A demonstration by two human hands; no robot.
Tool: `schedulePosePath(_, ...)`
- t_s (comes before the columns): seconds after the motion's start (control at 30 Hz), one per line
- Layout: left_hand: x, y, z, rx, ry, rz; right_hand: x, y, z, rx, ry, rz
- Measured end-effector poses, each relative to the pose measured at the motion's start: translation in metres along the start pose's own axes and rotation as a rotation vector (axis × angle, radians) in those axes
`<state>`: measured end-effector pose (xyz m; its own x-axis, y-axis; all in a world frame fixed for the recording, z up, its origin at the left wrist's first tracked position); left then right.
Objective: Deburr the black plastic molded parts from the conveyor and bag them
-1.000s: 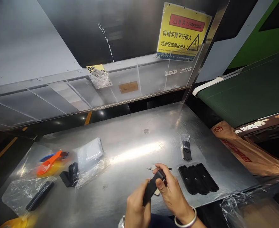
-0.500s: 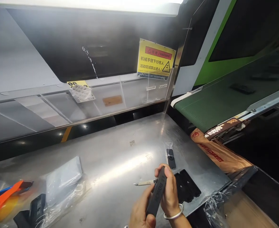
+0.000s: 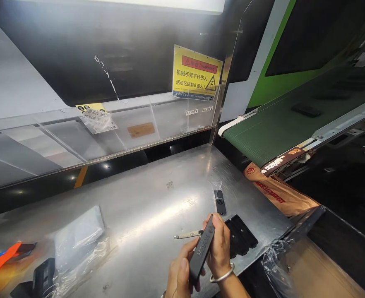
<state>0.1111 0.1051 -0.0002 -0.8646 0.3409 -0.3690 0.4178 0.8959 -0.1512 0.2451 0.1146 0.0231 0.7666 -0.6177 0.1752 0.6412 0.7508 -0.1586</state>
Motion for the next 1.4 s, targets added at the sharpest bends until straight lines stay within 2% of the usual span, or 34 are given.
schedulePosePath(0.1,-0.008,-0.002,0.024,0.229,-0.268,0.096,0.003,0.006,0.0,0.06,-0.074,0.025)
schedulePosePath(0.17,-0.012,-0.003,0.028,0.269,-0.364,0.143,0.005,0.008,0.002,0.113,-0.13,0.024)
schedulePosePath(0.27,-0.014,-0.005,0.028,0.258,-0.408,0.171,0.009,0.008,0.005,0.179,-0.212,0.01)
schedulePosePath(0.4,-0.008,-0.007,0.036,0.297,-0.445,0.058,0.014,0.006,0.004,0.221,-0.3,0.002)
schedulePosePath(0.6,-0.001,-0.004,0.038,0.368,-0.348,-0.103,0.009,0.01,-0.009,0.202,-0.344,0.013)
schedulePosePath(0.7,-0.001,-0.009,0.038,0.421,-0.471,-0.1,0.002,0.011,-0.015,0.172,-0.329,0.041)
schedulePosePath(0.77,-0.003,-0.013,0.035,0.426,-0.553,-0.046,0.0,0.01,-0.016,0.161,-0.323,0.049)
schedulePosePath(0.9,0.0,-0.017,0.025,0.364,-0.523,0.022,-0.003,0.005,-0.011,0.168,-0.353,0.056)
schedulePosePath(1.07,0.013,-0.011,0.022,0.336,-0.439,-0.108,-0.009,0.003,-0.004,0.173,-0.455,0.037)
schedulePosePath(1.13,0.014,-0.009,0.025,0.334,-0.439,-0.123,-0.019,0.006,-0.006,0.151,-0.482,0.084)
schedulePosePath(1.23,0.006,-0.009,0.035,0.398,-0.543,-0.034,-0.038,0.01,-0.015,0.092,-0.483,0.204)
schedulePosePath(1.3,0.004,-0.013,0.045,0.536,-0.712,-0.019,-0.05,0.011,-0.024,0.037,-0.451,0.296)
schedulePosePath(1.4,0.01,-0.02,0.05,0.728,-0.989,-0.117,-0.068,0.004,-0.036,-0.046,-0.372,0.463)
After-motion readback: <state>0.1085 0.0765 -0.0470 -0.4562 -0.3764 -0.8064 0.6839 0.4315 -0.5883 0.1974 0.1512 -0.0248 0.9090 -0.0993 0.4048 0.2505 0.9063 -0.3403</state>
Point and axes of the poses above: each hand's wrist, its own y-axis towards the middle knuckle, its own x-axis out of the back of the hand, z = x × y, the point moved 10 cm from there along y, towards the middle knuckle, and after that the axes turned 15 degrees about -y, right-handed, at the moved point
